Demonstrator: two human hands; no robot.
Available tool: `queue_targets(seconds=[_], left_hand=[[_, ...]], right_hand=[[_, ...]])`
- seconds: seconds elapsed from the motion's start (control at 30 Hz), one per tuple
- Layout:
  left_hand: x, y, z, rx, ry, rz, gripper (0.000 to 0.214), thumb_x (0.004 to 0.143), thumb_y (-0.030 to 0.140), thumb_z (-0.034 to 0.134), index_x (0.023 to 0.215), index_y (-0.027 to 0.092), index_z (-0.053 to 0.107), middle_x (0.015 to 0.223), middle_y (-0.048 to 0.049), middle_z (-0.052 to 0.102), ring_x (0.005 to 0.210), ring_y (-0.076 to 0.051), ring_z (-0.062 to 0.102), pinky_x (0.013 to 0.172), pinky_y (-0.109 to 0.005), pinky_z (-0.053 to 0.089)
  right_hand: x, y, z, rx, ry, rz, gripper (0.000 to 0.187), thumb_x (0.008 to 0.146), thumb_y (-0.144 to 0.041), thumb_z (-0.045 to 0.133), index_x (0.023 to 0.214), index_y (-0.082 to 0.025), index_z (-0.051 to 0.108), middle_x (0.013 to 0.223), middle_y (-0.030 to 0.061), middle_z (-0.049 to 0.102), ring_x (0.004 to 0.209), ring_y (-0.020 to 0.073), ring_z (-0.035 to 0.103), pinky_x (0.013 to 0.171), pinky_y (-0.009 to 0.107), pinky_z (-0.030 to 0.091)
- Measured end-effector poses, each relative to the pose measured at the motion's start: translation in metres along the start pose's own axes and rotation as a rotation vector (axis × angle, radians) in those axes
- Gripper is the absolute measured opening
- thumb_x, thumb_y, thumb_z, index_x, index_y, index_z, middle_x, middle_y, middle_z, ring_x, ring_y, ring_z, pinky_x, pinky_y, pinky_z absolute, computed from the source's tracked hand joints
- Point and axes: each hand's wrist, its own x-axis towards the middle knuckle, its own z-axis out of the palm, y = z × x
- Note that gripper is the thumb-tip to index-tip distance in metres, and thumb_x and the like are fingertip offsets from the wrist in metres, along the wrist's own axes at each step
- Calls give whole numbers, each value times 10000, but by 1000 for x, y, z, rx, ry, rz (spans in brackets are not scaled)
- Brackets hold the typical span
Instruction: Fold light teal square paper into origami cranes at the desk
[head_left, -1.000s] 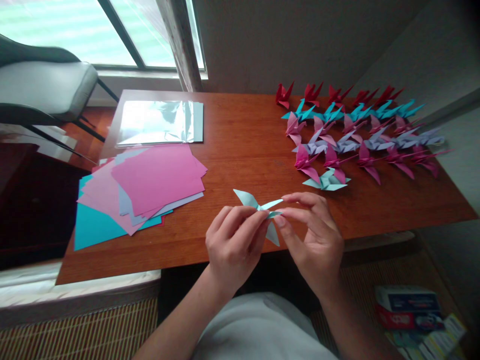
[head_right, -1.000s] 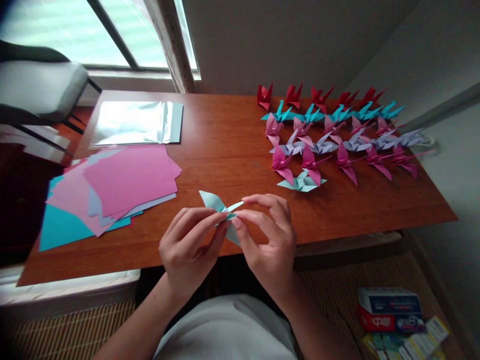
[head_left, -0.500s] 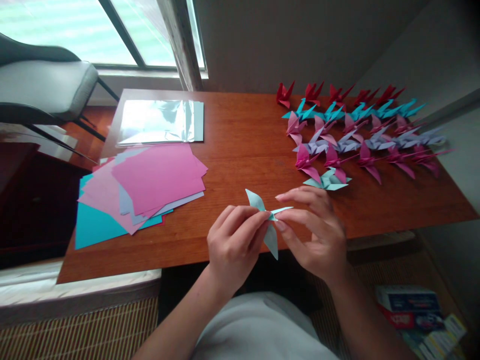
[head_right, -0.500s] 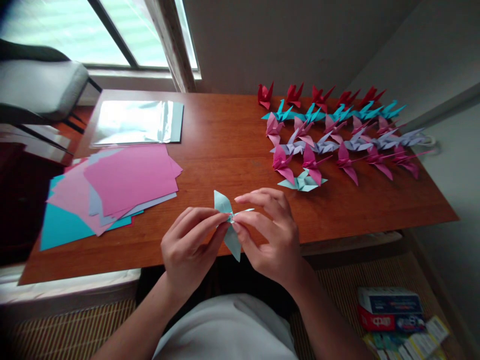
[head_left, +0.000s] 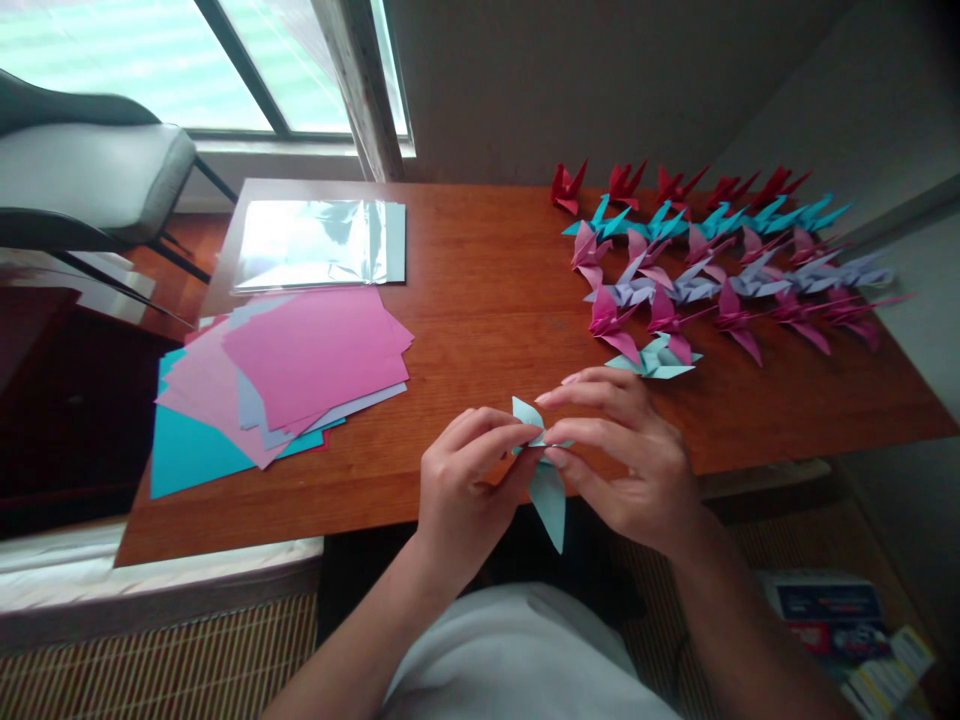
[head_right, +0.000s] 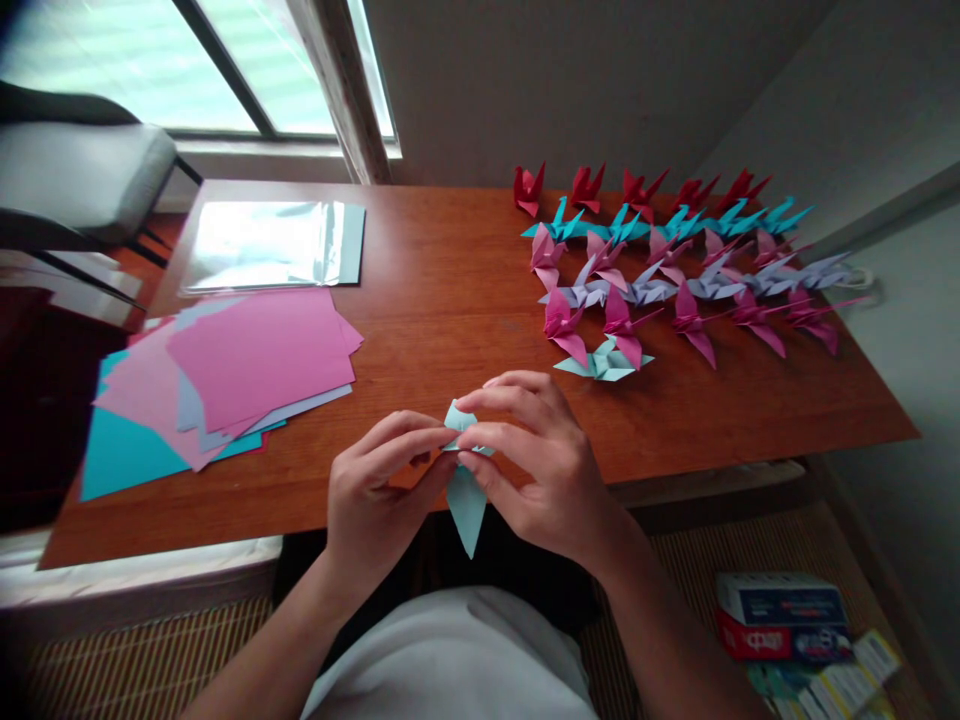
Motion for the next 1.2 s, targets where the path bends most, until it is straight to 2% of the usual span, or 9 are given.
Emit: queue_targets(seconds=[0.4,0.53,0.77,0.97,1.2], left_hand=[[-1,-1,0,-127,-48,-97,75,870,141,702,846,184,758,796,-35,707,682,-119,612,627,-229,504],[-1,0,-2,-196,-60,-147,86,867,143,698,847,194,764,782,-31,700,649,-117,577,592,-236,474],[0,3,-5,-425,-140,-248,101,902,199,684,932,191,780,807,-59,690,695,-147,583,604,-267,469],[0,2,-6,-465,-125,-301,122,923,225,669,894,188,781,835,-75,711,753,-174,635,646,-282,501],[-2,2,-5,-431,-87,-308,91,901,231,702,882,194,784,806,-66,709,720,-166,632,628,-277,508]], right_hand=[[3,-2,-4,79,-117,30,172,875,-130,677,991,-252,716,1213,58,708,1196,275,565,1012,517,508],[3,-1,-4,89,-104,20,197,875,-122,674,995,-273,715,1214,49,708,1188,276,575,1002,529,514],[3,-1,-4,96,-79,33,176,881,-143,691,990,-279,722,1161,51,714,1128,257,613,974,482,526],[1,-8,1,136,-12,200,150,889,-195,701,1023,-261,685,1124,55,691,1072,230,644,921,410,535],[2,-11,2,176,-27,296,54,891,-214,693,870,-238,649,1045,47,696,1022,218,657,885,380,520]])
